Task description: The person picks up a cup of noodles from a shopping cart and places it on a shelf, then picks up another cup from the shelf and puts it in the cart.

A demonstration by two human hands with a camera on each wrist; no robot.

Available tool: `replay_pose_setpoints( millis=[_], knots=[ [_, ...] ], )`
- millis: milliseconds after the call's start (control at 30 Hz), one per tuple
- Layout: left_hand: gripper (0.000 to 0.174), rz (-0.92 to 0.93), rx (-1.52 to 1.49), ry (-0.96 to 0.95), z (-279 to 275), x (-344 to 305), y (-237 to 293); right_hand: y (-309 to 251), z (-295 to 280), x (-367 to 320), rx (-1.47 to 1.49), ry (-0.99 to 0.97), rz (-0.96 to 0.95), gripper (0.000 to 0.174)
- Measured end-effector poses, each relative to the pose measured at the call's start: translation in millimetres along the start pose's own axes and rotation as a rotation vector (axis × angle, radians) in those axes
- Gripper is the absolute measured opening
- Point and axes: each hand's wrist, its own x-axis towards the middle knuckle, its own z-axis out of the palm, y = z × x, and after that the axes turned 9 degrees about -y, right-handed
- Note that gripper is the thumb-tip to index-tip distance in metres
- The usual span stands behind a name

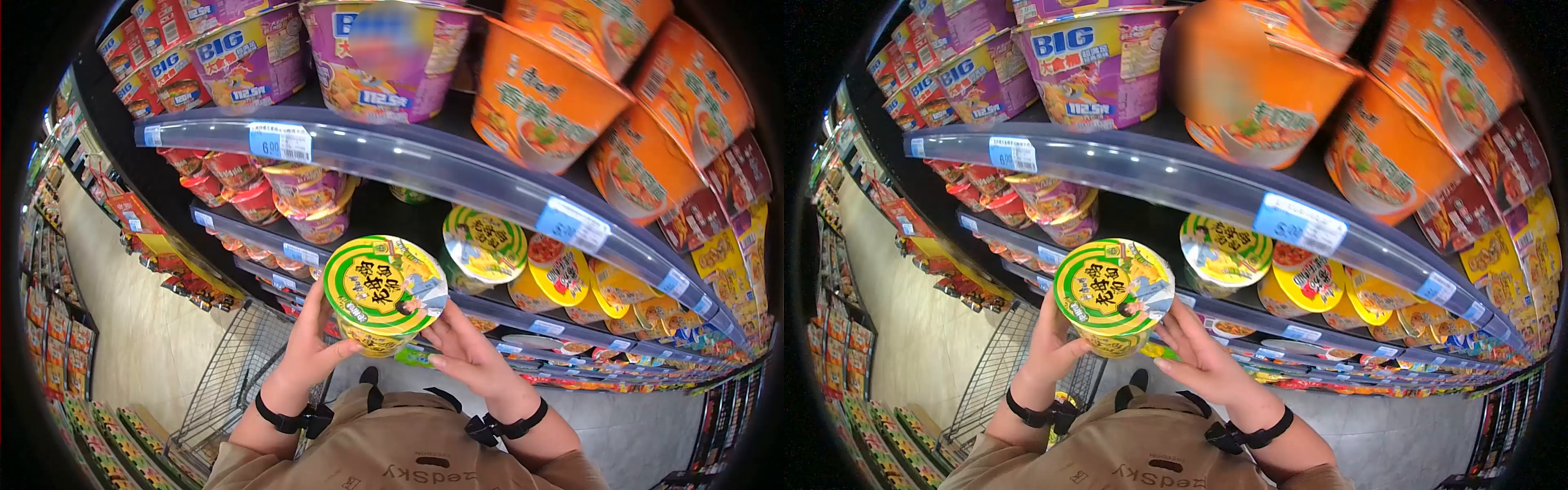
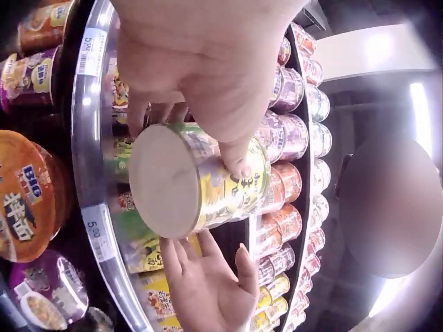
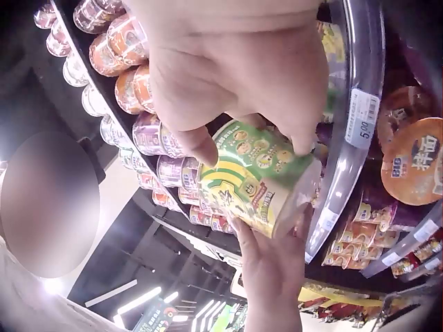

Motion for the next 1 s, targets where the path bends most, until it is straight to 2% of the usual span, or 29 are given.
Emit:
replay_pose_setpoints(
  millis=[100, 133, 167, 233, 300, 367, 433, 500, 533, 567, 633, 700, 800, 900, 933, 1000],
  knots=[
    [0.108, -0.055, 0.122, -0.027, -24, 19, -12, -2, -4, 20, -0.096, 0.084, 0.016, 0.088],
    [0.108, -0.074, 0.261, -0.065, -33, 25, -16, -2, -7, 24, -0.133, 0.152, 0.087, 0.087],
    [0.108, -0.080, 0.256, -0.075, -38, 33, -18, 0, -9, 27, -0.168, 0.220, 0.159, 0.086],
    [0.108, 0.064, 0.519, -0.162, -40, 51, -18, -3, -9, 38, -0.168, 0.262, 0.181, 0.085],
    [0.106, 0.061, 0.520, -0.175, -43, 62, -19, -9, -8, 47, -0.170, 0.263, 0.133, 0.085],
    [0.104, -0.019, 0.475, -0.169, -46, 72, -24, -12, -9, 49, -0.177, 0.294, 0.140, 0.088],
    [0.102, -0.011, 0.451, -0.174, -48, 80, -30, -16, -10, 50, -0.254, 0.291, 0.177, 0.091],
    [0.101, -0.030, 0.536, -0.154, -48, 87, -33, -9, -15, 49, -0.274, 0.278, 0.142, 0.093],
    [0.091, 0.011, 0.623, -0.129, -47, 91, -35, -9, -15, 51, -0.298, 0.281, 0.158, 0.093],
    [0.091, 0.013, 0.619, -0.144, -49, 94, -36, -8, -16, 53, -0.322, 0.287, 0.175, 0.093],
    [0.085, -0.094, 0.568, -0.194, -54, 100, -38, -5, -17, 52, -0.351, 0.289, 0.163, 0.094],
    [0.086, -0.097, 0.477, -0.188, -53, 107, -40, -2, -20, 49, -0.394, 0.289, 0.150, 0.094],
    [0.071, -0.069, 0.552, -0.162, -52, 113, -39, -1, -22, 48, -0.392, 0.277, 0.103, 0.092],
    [0.064, -0.062, 0.683, -0.182, -49, 116, -36, 1, -23, 44, -0.418, 0.281, 0.093, 0.089],
    [0.057, -0.122, 0.723, -0.220, -51, 116, -35, 2, -22, 42, -0.430, 0.288, 0.089, 0.087],
    [0.054, -0.090, 0.714, -0.230, -53, 118, -36, -1, -21, 40, -0.422, 0.290, 0.109, 0.087]
  ],
)
